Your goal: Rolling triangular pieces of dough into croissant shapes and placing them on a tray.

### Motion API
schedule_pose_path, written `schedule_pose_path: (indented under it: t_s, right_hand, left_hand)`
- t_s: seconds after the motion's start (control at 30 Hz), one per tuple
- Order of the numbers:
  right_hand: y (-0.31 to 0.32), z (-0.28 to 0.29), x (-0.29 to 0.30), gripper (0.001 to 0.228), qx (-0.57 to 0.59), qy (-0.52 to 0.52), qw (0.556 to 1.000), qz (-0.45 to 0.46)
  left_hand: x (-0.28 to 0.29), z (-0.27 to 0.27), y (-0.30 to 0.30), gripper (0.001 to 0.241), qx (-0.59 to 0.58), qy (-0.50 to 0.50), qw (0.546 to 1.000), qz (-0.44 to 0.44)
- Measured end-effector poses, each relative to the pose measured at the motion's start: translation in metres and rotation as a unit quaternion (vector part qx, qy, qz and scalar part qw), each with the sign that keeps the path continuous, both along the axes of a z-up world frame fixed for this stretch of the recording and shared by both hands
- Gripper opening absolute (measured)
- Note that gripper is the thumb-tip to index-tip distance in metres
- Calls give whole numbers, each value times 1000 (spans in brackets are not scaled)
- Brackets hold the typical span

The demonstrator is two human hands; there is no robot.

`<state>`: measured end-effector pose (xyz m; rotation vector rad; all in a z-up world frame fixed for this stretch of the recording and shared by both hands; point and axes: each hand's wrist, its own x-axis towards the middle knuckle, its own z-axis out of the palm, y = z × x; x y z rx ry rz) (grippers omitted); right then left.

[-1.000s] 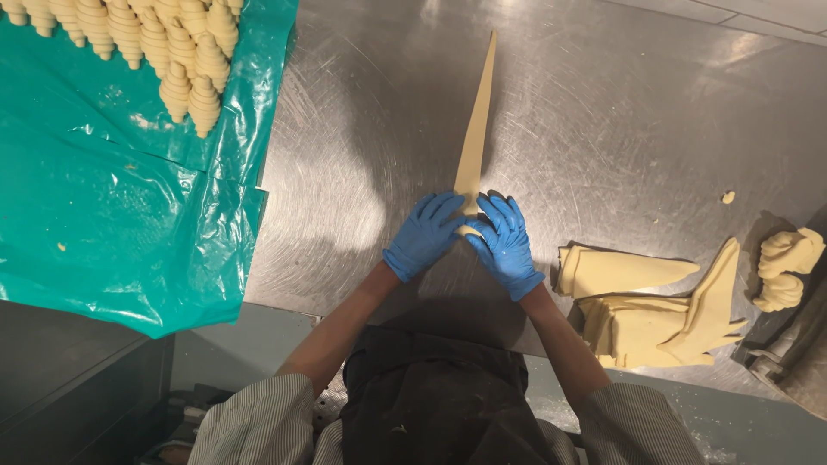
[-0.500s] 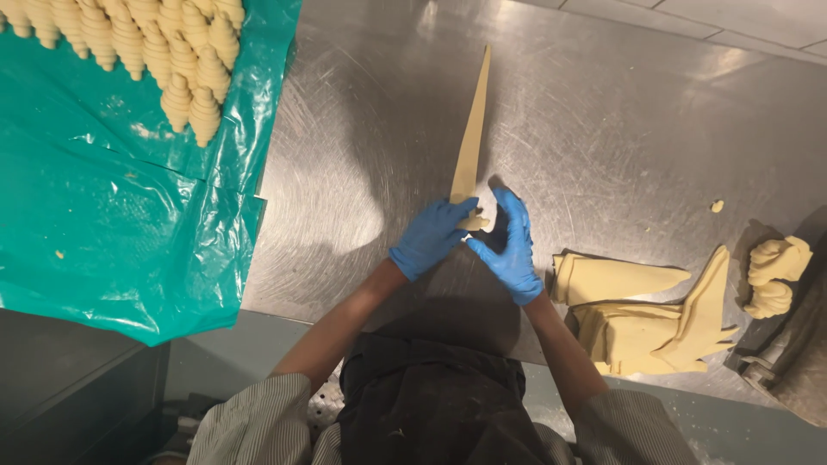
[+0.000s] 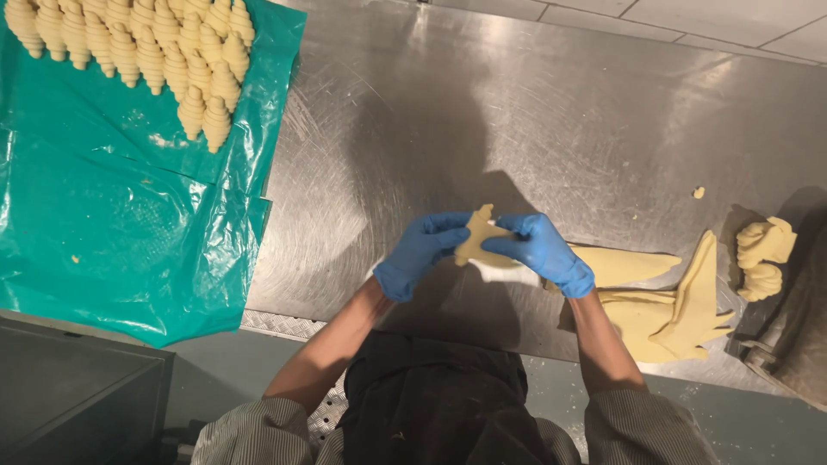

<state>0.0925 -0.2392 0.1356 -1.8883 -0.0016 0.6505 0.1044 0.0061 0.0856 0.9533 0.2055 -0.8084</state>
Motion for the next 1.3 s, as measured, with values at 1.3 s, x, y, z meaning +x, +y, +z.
schedule_pose_path:
  t_s: [1.3]
  right_hand:
    - [-14,67,-21,16,-24,-105,994,-20]
  left_hand:
    - [-33,31,-35,50,-11,-99,994,-42]
